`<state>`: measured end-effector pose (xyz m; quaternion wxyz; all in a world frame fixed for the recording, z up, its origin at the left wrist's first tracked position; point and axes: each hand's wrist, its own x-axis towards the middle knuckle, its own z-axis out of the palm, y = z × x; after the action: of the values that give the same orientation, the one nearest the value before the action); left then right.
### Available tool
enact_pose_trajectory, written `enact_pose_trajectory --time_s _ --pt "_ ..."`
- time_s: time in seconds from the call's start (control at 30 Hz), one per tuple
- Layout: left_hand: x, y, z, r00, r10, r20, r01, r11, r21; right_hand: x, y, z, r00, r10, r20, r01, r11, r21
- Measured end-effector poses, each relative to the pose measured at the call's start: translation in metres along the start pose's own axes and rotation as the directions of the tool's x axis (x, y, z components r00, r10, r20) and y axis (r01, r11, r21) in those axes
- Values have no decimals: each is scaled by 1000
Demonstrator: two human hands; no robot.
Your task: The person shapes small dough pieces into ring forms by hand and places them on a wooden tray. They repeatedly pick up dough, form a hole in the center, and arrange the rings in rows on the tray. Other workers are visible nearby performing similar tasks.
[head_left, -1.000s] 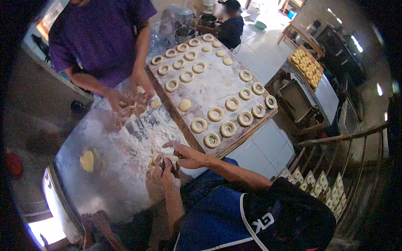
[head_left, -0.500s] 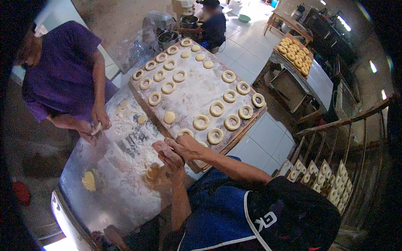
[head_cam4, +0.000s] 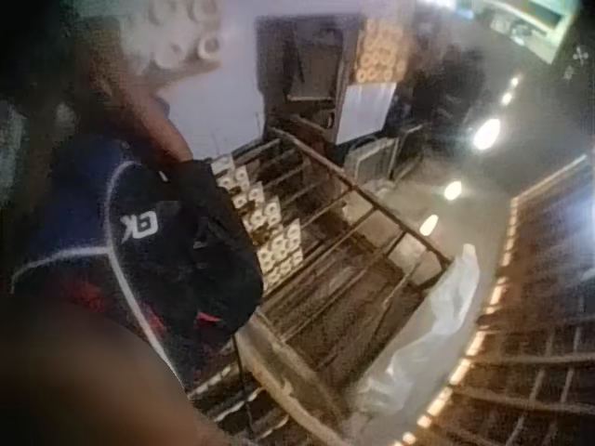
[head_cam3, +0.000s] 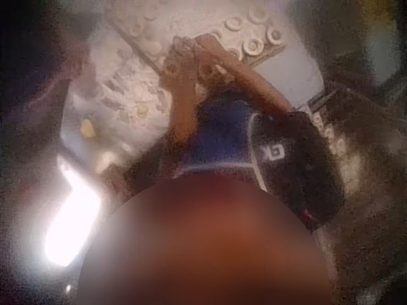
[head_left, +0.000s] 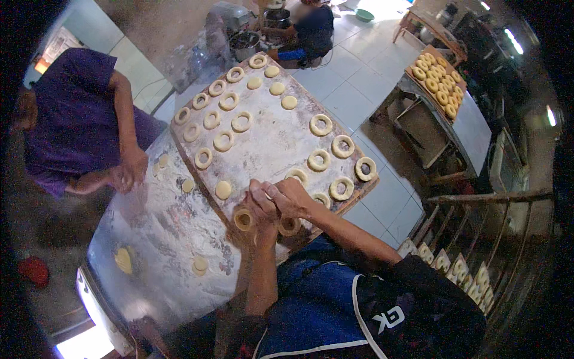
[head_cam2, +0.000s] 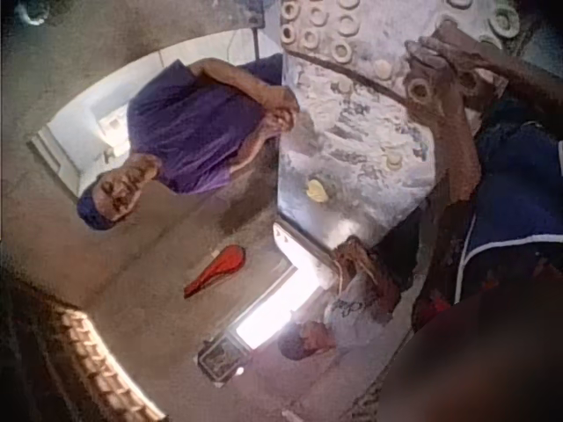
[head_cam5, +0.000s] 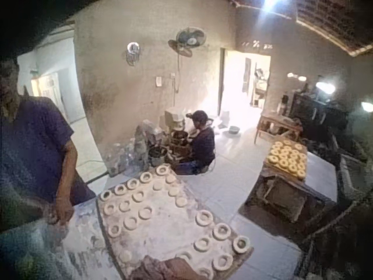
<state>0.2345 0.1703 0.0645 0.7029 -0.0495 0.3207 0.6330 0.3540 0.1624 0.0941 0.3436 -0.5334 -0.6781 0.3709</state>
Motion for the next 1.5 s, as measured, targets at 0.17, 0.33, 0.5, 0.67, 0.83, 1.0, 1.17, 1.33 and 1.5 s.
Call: enact_pose_trajectory --time_s 0.17,0.33,0.5,0.67,0.83,1.0,1.17,1.33,1.5 --pt "14 -30 31 999 40 -1 -39 990 133 16 33 -30 994 111 8 -111 981 160" --pt "32 -58 27 857 244 454 -376 -307 874 28 54 -63 1000 -27 8 26 996 85" --pt "62 -66 37 917 163 365 -337 -174 925 35 55 -85 983 183 -26 -172 955 241" --pt "58 -61 91 910 300 287 -174 -353 919 56 67 -115 980 -127 -153 152 974 166" --pt "81 -60 120 901 248 356 -137 -616 776 56 82 -122 978 65 -199 -122 949 -291" --pt "85 -55 103 846 177 503 -316 -594 740 13 74 -121 975 195 -105 -216 946 -242" --pt "55 -51 107 739 230 633 -401 -605 688 -19 48 -122 992 83 -93 -94 988 -122" --pt "-37 14 25 782 318 536 -299 -562 771 -43 34 -119 968 225 -114 -222 974 32" --pt "-121 108 -112 697 597 398 97 -628 772 -57 16 -90 955 294 -49 -294 956 8"
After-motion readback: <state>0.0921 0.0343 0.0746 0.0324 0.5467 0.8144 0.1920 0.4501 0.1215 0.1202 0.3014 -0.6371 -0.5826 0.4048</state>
